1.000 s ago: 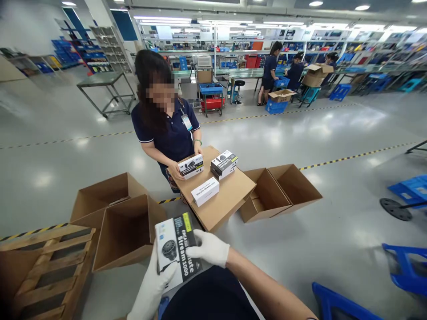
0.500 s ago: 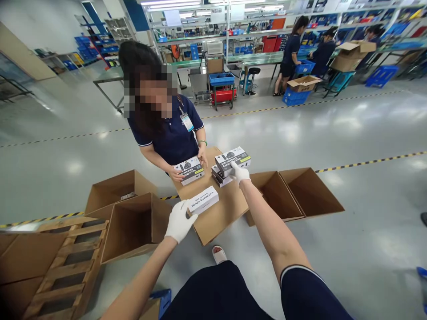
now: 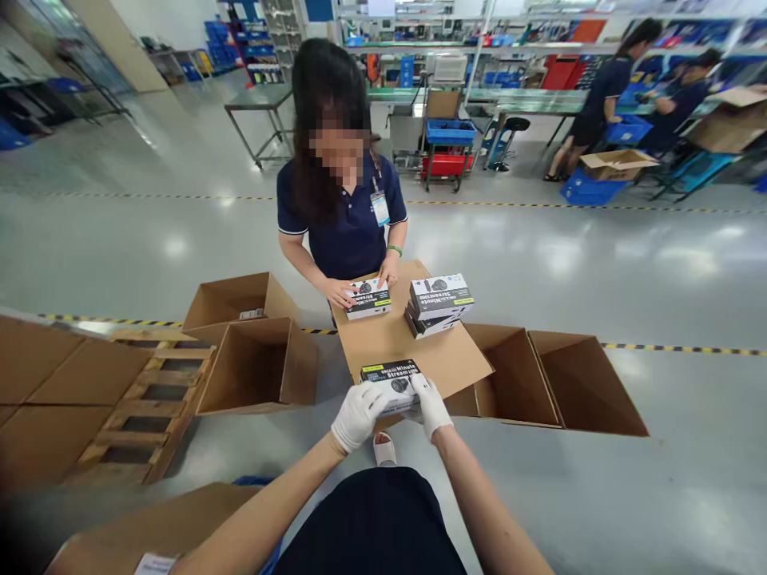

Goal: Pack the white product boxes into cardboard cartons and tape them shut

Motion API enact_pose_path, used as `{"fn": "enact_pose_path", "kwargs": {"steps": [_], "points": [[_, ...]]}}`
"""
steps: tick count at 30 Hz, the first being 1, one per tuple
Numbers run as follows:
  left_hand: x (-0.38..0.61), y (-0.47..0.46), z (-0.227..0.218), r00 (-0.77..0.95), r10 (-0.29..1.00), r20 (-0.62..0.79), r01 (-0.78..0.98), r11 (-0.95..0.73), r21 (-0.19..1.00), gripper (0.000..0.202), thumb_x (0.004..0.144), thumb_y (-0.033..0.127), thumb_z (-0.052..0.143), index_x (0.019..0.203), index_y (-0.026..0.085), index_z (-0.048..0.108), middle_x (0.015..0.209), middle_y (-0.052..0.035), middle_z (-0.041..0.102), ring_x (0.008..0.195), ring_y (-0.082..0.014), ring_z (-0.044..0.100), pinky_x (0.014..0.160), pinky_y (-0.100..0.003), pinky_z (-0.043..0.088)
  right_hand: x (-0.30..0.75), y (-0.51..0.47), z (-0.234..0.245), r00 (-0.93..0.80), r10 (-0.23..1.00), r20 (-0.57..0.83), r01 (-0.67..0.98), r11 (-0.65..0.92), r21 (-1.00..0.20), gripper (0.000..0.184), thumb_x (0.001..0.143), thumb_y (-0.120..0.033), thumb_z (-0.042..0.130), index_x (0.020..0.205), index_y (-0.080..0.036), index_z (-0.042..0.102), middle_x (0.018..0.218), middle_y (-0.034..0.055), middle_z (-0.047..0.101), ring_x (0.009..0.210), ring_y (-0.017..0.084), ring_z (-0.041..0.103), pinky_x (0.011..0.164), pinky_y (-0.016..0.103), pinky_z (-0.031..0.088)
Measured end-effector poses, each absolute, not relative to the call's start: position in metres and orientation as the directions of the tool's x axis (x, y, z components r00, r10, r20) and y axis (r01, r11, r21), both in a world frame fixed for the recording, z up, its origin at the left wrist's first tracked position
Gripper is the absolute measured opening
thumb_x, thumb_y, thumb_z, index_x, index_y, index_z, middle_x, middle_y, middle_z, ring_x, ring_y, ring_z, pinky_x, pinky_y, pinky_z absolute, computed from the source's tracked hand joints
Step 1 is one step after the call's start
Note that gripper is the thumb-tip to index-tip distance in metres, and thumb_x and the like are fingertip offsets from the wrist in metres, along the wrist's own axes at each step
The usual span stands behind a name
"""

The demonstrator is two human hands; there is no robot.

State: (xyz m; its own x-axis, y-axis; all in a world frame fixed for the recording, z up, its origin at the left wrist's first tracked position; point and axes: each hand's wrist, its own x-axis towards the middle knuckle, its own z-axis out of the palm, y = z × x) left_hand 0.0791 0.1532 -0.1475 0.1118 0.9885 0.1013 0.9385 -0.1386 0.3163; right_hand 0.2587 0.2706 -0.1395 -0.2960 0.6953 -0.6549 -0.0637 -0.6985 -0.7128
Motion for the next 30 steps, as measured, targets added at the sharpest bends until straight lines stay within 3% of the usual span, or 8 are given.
{"fn": "enact_pose_path", "kwargs": {"steps": [4,7,10,13,16,21,26,30], "points": [[0.097,0.105,-0.112,0.117,0.985,0.126,0.904,-0.158,0.398,0.055,0.09,0.035,0.071,0.143,0.027,0.059,0.128,-0.0123,0.068,0.118,-0.0317,0.058,0.1,-0.053,0.048,0.26,0.232,-0.153,-0.301,0.668,-0.68,-0.055,-0.724,-0.687,0.065,0.066,-0.049,0.09,0.12,-0.023,0.066,0.116,0.0071,0.077,0.099,0.028,0.073,0.079,0.04,0.063],[0.076,0.077,-0.065,-0.166,0.986,0.026,0.815,0.122,0.567,0.065,0.082,0.051,0.078,0.139,0.024,0.063,0.137,-0.0159,0.062,0.131,-0.038,0.052,0.115,-0.06,0.037,0.255,0.226,-0.133,-0.462,0.687,-0.561,0.015,-0.627,-0.779,0.068,0.066,-0.045,0.093,0.125,-0.023,0.066,0.117,0.0081,0.077,0.106,0.031,0.072,0.089,0.046,0.061],[0.036,0.052,-0.026,-0.377,0.895,-0.238,0.472,0.406,0.782,0.07,0.084,0.054,0.075,0.144,0.021,0.058,0.148,-0.0177,0.056,0.139,-0.0397,0.049,0.117,-0.058,0.037,0.225,0.208,-0.1,-0.731,0.54,-0.418,0.084,-0.537,-0.84,0.073,0.068,-0.039,0.094,0.131,-0.023,0.062,0.126,0.0103,0.074,0.117,0.033,0.068,0.103,0.05,0.055],[0.0,0.016,-0.005,-0.271,0.891,-0.363,-0.007,0.375,0.927,0.076,0.086,0.045,0.077,0.152,0.023,0.047,0.151,-0.0134,0.057,0.138,-0.0341,0.054,0.116,-0.051,0.042,0.179,0.164,-0.072,-0.816,0.45,-0.363,0.037,-0.586,-0.81,0.081,0.073,-0.041,0.09,0.143,-0.026,0.053,0.138,0.0105,0.068,0.127,0.033,0.064,0.11,0.052,0.051],[-0.016,-0.039,0.005,-0.428,0.846,-0.318,-0.211,0.249,0.945,0.076,0.087,0.039,0.078,0.153,0.022,0.044,0.151,-0.0114,0.058,0.138,-0.0308,0.055,0.118,-0.048,0.042,0.142,0.107,-0.059,-0.886,0.339,-0.316,-0.004,-0.688,-0.725,0.078,0.08,-0.042,0.083,0.149,-0.031,0.047,0.15,0.0092,0.059,0.136,0.034,0.058,0.111,0.053,0.05],[-0.008,-0.15,0.006,-0.61,0.701,-0.369,-0.247,0.274,0.929,0.081,0.086,0.039,0.079,0.155,0.022,0.041,0.145,-0.0107,0.063,0.132,-0.0304,0.06,0.115,-0.048,0.046,0.114,0.023,-0.073,-0.939,-0.024,-0.344,0.272,-0.663,-0.697,0.07,0.068,-0.022,0.081,0.134,-0.027,0.059,0.137,0.0078,0.068,0.123,0.034,0.066,0.099,0.049,0.057],[-0.008,-0.244,0.002,-0.684,0.568,-0.458,-0.287,0.368,0.885,0.1,0.077,0.043,0.086,0.161,0.024,0.035,0.15,-0.0106,0.06,0.14,-0.0339,0.054,0.12,-0.05,0.041,0.095,-0.047,-0.083,-0.899,-0.077,-0.432,0.419,-0.443,-0.793,0.055,0.06,-0.012,0.077,0.113,-0.021,0.068,0.111,0.0064,0.077,0.105,0.032,0.072,0.098,0.051,0.056],[-0.02,-0.298,0.004,-0.675,0.604,-0.424,-0.303,0.296,0.906,0.092,0.081,0.046,0.082,0.159,0.024,0.039,0.147,-0.0086,0.062,0.132,-0.0313,0.061,0.115,-0.046,0.048,0.085,-0.09,-0.071,-0.899,-0.248,-0.361,0.438,-0.546,-0.714,0.074,0.06,-0.015,0.08,0.131,-0.027,0.061,0.134,0.0084,0.069,0.118,0.032,0.068,0.103,0.052,0.055]]}}
